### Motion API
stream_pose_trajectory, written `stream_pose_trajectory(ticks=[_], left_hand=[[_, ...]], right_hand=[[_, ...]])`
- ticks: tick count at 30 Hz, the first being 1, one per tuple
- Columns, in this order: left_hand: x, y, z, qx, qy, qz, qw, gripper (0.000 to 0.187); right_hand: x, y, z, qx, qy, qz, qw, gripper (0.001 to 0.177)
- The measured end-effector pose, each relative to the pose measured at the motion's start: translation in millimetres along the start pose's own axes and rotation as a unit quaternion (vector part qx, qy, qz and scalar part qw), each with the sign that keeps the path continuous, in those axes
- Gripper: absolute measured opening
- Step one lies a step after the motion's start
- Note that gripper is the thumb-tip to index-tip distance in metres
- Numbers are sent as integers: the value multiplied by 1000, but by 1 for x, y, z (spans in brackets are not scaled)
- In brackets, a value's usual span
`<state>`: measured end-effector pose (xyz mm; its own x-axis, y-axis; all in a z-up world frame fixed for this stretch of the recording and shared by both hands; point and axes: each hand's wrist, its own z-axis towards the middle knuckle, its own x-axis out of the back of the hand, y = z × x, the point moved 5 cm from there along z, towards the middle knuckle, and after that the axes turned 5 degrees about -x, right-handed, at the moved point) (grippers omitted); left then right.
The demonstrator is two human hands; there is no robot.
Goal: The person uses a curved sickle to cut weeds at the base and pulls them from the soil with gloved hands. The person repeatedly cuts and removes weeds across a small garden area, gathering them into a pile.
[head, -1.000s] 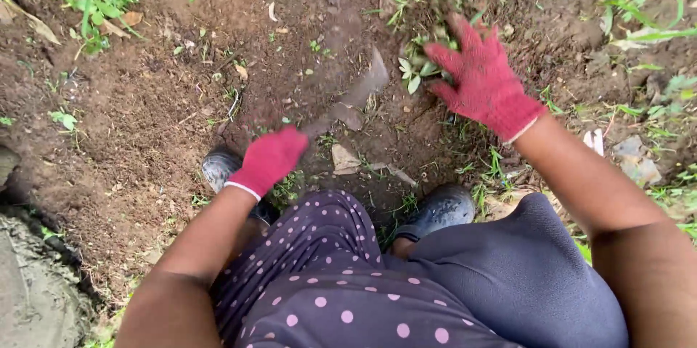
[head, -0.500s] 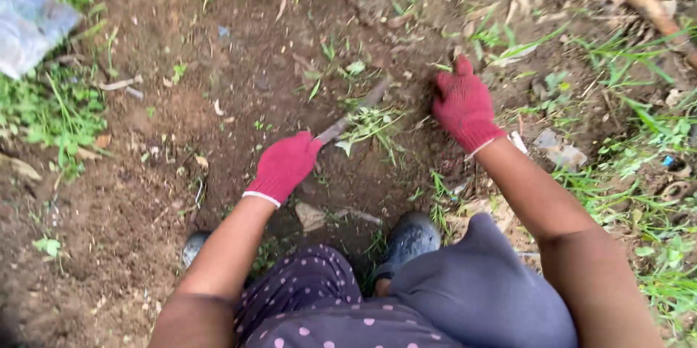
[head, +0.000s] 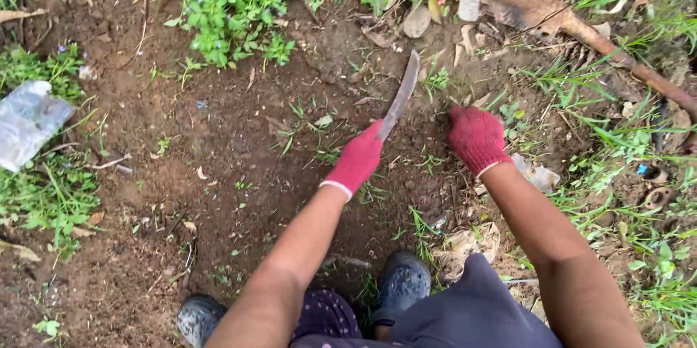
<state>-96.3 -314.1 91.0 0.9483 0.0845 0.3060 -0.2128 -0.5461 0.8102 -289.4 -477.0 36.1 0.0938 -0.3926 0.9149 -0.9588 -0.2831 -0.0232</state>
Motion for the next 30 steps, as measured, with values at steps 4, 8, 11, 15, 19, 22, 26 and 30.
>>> stream_pose_trajectory(ticks=[4, 8, 11, 15, 19, 22, 26, 30], left_hand=[[20, 4, -6, 70, 23, 3, 997, 52], [-21, -64, 19, 109, 43, -3, 993, 56], [-12, -39, 17, 38, -69, 79, 994, 49], [5, -41, 16, 65, 90, -108, 988, 52], [-27, 11, -9, -148, -148, 312, 927, 51], [-1, 22, -5, 15, -113, 65, 991, 49], [-4, 20, 0, 130, -72, -25, 989, 54], [-17, -5, -2, -1, -134, 81, 988, 52]], right_hand=[[3, 5, -12, 43, -20, 15, 999, 30], [18, 2, -20, 4, -46, 89, 995, 32], [21, 12, -32, -28, -57, 116, 991, 31], [-2, 27, -43, -72, -137, 101, 983, 34], [22, 16, -88, -24, -190, 117, 975, 34], [15, 28, -97, -42, -270, 114, 955, 38], [-35, 64, -85, -87, -248, 128, 956, 43], [-33, 92, -77, -137, -190, 128, 964, 39]])
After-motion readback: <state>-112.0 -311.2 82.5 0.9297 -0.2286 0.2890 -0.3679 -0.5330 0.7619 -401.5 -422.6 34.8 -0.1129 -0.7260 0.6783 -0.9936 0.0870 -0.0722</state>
